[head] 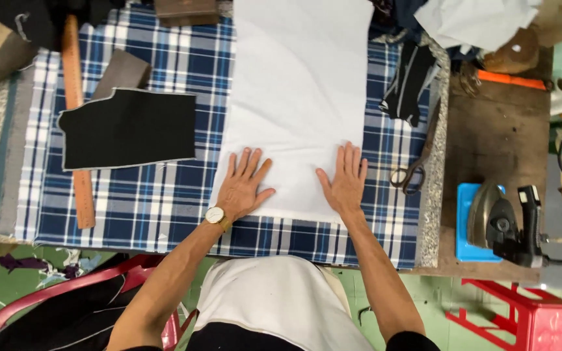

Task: The person places a black fabric piece on white paper, trims the paper around the fabric using shears, and then irons the fabric. The person then retrieves a larger black fabric piece from a chair, places it on the table, and irons it.

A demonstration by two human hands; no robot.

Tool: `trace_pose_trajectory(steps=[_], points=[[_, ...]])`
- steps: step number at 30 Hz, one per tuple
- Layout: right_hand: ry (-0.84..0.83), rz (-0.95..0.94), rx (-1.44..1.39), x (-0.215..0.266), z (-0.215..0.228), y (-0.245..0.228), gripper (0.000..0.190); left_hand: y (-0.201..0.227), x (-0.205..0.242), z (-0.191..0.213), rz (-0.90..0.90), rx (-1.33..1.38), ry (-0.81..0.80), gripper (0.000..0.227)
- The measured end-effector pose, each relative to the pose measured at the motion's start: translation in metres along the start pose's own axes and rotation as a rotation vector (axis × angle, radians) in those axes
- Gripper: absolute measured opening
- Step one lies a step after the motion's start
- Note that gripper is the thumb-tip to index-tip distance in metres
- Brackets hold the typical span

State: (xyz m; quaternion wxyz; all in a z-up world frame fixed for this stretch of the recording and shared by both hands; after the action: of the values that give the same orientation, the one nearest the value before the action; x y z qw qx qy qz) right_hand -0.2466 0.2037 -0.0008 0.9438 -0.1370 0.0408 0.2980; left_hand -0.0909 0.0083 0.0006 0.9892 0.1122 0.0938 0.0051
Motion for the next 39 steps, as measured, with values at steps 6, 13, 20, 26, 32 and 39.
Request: trace_pose_trajectory(steps=[6,13,20,26,32,39], points=[[0.107,0.013,-0.06,-0.011,0.016,0.003,0.071,-0.009,-0.013,0.008,0.025,0.005,0.072,0.074],[0.076,0.051,-0.093,-0.055,-0.001,0.003,0.068,-0.037,-0.056,-0.004,0.07,-0.015,0.158,0.075],[-0.05,0.056,-0.028,-0.077,-0.033,0.008,0.075,-0.069,-0.05,-0.007,0.201,-0.011,0.017,0.082],[-0.032,0.06,-0.004,-0.082,-0.03,0.007,0.077,-0.069,-0.052,-0.002,0.198,-0.007,0.004,0.081],[-0.037,0.056,-0.024,-0.08,-0.034,0.01,0.078,-0.074,-0.051,-0.007,0.117,-0.026,0.067,0.078],[0.082,0.095,-0.036,-0.022,0.028,-0.029,0.066,-0.031,0.01,0.028,0.083,-0.006,0.193,0.07]])
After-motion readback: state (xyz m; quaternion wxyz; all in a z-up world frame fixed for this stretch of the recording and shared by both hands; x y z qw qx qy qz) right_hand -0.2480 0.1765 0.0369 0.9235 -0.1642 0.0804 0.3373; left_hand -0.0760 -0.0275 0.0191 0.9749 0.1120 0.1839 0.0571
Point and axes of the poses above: each hand's wrist, its own x-axis away from the middle knuckle, its own z-axis out of the back of the hand, y = z × x, the point moved 9 cm from there along -x, towards the middle knuckle, and after that the axes turned 6 degrees about -z, right-handed, at the moved point
